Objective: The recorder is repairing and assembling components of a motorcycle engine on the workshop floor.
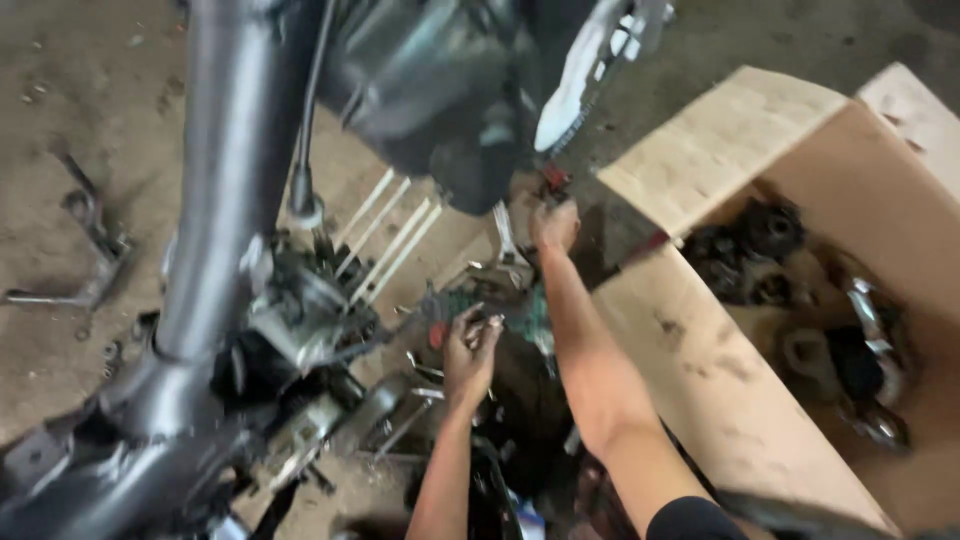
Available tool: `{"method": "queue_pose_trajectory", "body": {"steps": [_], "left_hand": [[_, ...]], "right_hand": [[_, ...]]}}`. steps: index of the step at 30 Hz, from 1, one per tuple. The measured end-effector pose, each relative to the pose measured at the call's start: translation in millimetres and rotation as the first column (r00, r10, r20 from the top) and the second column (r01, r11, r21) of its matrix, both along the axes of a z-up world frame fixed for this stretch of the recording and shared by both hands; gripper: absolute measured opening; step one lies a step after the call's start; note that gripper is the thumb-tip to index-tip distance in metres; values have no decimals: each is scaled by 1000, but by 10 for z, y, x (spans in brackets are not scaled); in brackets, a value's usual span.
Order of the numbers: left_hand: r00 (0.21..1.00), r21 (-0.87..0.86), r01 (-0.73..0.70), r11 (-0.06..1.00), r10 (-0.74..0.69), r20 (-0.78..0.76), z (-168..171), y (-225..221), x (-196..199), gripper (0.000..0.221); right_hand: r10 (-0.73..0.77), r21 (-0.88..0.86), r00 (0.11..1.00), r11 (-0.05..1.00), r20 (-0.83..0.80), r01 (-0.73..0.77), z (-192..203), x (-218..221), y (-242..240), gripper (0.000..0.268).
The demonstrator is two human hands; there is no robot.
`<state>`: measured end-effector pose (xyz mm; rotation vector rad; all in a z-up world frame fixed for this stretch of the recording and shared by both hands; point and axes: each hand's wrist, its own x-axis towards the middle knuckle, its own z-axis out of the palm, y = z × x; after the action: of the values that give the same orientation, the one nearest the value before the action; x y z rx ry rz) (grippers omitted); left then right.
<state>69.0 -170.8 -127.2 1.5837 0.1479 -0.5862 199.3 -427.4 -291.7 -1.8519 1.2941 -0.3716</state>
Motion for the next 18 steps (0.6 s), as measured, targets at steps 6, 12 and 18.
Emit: {"method": "queue_pose_trajectory", "body": {"steps": [6,12,18], "left_hand": [[994,149,38,988,-52,93,-144,-112,281,50],[999,169,49,984,-52,11,-202,-178,379,49],[1000,151,5,988,-3,-18,-221,-264,375,47]], "right_hand": [[220,96,961,974,-166,-206,774,422,-101,71],[159,-70,913,978,-376,-199,-831,637,-496,64],[246,17,924,968,-292,-252,-534,358,-396,28]]}}
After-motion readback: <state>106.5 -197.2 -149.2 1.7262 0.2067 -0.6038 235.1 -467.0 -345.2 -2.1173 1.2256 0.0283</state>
